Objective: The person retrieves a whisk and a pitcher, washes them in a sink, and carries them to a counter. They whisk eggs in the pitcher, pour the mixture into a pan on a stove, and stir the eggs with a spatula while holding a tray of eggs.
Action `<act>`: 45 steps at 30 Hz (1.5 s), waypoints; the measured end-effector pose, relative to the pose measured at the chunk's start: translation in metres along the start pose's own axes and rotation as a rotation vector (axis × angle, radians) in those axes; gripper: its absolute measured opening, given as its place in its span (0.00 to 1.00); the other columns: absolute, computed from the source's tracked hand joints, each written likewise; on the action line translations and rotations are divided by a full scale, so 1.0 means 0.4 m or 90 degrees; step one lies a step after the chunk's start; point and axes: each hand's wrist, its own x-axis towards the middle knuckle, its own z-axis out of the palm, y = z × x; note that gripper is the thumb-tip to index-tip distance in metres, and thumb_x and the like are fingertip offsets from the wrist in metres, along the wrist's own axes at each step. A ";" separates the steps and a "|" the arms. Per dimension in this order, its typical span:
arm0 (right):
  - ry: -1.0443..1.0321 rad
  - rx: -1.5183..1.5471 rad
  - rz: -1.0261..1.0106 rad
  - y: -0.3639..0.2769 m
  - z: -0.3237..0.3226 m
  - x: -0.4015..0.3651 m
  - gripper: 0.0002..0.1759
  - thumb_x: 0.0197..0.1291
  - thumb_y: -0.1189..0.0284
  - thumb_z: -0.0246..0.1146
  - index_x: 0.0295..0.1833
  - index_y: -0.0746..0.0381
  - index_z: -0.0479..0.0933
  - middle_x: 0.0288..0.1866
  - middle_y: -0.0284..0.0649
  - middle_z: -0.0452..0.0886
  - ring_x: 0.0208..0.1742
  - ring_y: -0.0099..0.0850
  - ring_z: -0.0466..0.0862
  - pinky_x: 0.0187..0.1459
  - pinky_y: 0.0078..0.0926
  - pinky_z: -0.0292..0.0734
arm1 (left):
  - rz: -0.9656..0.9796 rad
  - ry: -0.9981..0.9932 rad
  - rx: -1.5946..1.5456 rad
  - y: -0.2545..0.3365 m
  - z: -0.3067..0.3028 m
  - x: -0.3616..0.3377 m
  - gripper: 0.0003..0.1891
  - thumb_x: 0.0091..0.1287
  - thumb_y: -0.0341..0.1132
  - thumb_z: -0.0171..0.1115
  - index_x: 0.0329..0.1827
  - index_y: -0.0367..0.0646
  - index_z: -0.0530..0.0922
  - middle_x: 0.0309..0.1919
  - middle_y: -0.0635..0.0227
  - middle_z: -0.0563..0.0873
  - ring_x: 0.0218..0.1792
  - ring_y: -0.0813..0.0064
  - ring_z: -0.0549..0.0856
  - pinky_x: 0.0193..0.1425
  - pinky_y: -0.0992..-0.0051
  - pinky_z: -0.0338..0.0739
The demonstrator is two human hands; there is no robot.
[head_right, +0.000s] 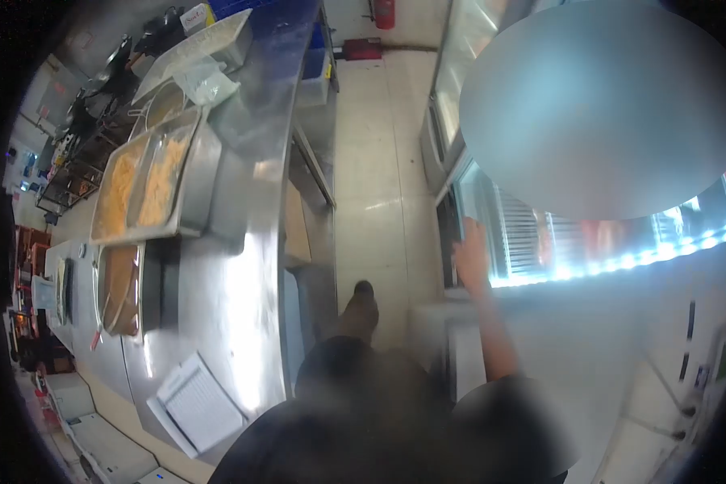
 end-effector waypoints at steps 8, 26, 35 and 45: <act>-0.101 -0.064 0.093 0.146 0.317 0.369 0.17 0.53 0.64 0.53 0.21 0.66 0.74 0.13 0.42 0.73 0.16 0.36 0.76 0.23 0.30 0.68 | 0.065 0.051 -0.013 0.551 -0.402 0.551 0.09 0.50 0.30 0.57 0.34 0.39 0.73 0.26 0.59 0.78 0.27 0.70 0.79 0.31 0.74 0.73; -0.078 0.269 -0.107 0.273 1.376 2.065 0.08 0.50 0.74 0.55 0.26 0.68 0.74 0.21 0.44 0.77 0.24 0.33 0.79 0.22 0.26 0.71 | 0.088 0.203 -0.099 1.955 -1.106 1.594 0.09 0.51 0.30 0.56 0.35 0.39 0.73 0.26 0.59 0.78 0.28 0.71 0.78 0.31 0.74 0.73; -0.036 0.226 0.410 0.829 1.715 2.481 0.05 0.47 0.79 0.55 0.32 0.67 0.74 0.24 0.39 0.77 0.23 0.25 0.78 0.21 0.18 0.74 | 0.099 0.002 0.030 2.599 -1.070 2.207 0.09 0.52 0.30 0.56 0.35 0.39 0.72 0.26 0.58 0.78 0.28 0.71 0.78 0.31 0.74 0.73; 0.006 -0.166 0.647 1.241 1.438 2.396 0.03 0.44 0.78 0.54 0.26 0.61 0.74 0.16 0.37 0.74 0.18 0.28 0.76 0.17 0.21 0.70 | 0.276 -0.270 0.241 3.599 -0.911 2.738 0.09 0.52 0.31 0.55 0.36 0.38 0.72 0.26 0.58 0.78 0.28 0.71 0.78 0.32 0.74 0.73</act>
